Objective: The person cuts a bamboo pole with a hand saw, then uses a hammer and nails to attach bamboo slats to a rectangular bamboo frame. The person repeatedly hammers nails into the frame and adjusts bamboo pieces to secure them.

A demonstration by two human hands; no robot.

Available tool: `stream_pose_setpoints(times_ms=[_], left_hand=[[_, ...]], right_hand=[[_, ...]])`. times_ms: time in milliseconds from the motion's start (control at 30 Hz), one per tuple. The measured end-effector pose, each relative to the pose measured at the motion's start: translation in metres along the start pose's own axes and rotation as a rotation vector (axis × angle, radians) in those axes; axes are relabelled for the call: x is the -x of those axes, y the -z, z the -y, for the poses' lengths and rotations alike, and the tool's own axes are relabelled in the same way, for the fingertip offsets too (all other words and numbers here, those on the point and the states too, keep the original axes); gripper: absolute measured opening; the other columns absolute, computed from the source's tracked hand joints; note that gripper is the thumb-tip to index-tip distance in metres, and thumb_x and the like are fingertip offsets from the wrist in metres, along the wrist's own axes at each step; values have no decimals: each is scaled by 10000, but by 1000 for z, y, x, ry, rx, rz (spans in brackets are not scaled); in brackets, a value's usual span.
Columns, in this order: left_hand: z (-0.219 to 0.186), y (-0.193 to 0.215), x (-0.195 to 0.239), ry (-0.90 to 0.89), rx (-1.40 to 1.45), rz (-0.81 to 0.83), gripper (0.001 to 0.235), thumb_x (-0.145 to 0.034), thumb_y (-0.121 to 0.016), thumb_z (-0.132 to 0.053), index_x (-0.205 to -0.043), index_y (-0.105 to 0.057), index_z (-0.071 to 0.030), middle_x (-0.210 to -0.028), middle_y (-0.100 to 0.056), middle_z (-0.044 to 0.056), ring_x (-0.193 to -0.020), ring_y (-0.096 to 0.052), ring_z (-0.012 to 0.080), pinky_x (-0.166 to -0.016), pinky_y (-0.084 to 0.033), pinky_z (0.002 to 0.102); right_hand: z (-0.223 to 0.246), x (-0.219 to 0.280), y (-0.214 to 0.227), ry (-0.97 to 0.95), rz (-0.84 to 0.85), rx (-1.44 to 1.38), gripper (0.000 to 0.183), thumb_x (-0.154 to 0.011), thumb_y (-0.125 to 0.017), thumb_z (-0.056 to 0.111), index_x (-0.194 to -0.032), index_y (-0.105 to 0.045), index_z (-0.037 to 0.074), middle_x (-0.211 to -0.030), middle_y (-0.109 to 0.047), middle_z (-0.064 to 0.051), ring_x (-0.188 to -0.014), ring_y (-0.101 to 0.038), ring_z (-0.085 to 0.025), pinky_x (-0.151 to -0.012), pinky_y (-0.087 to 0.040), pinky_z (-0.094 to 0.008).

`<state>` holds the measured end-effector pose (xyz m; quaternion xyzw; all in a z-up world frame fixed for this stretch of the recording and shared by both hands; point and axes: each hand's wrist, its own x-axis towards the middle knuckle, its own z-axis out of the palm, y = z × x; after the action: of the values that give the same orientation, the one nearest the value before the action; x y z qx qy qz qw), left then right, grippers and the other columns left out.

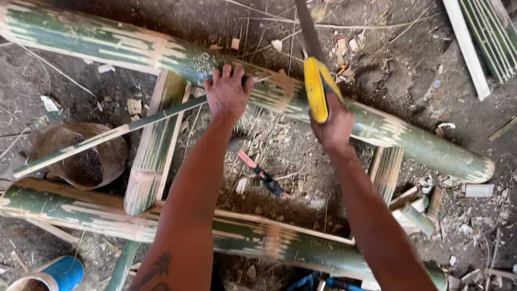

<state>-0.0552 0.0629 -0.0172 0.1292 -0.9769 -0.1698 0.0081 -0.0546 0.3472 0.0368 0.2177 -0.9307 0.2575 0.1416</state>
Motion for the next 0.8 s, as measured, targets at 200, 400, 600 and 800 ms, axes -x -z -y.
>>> stream_pose_setpoints(times_ms=[200,400,600,800], left_hand=[[18,4,3,-167,-79,77,439,-1033,-517,-478,-1339,-505,-163,-1214,-515,158,-1109,-523,321,-888,-494,579],[56,86,67,-166,-55,374,663,-986,-504,-45,-1551,-377,-369,-1151,-579,161,-721,-611,251,-526,-579,372],[47,121,159,-531,-294,644,664,-1047,-467,-13,-1570,-376,-414,-1305,-549,181,-604,-602,183,-434,-526,267],[99,72,255,-934,-202,343,683,-800,-686,-111,-1397,-527,-401,-1115,-693,73,-793,-698,320,-619,-595,447]], right_hand=[[5,65,6,-22,-90,58,383,-918,-765,49,-1254,-609,-46,-1066,-740,-213,-832,-759,-303,-711,-651,-388],[55,167,33,-151,-253,-139,266,-975,-758,74,-1191,-614,15,-1080,-733,-170,-910,-770,-294,-764,-641,-371],[80,229,57,-283,-216,-51,333,-883,-767,94,-1184,-636,39,-1007,-690,-177,-902,-686,-423,-782,-570,-472],[123,240,63,13,-41,-99,335,-772,-800,109,-1063,-641,59,-957,-648,-185,-899,-638,-432,-768,-531,-508]])
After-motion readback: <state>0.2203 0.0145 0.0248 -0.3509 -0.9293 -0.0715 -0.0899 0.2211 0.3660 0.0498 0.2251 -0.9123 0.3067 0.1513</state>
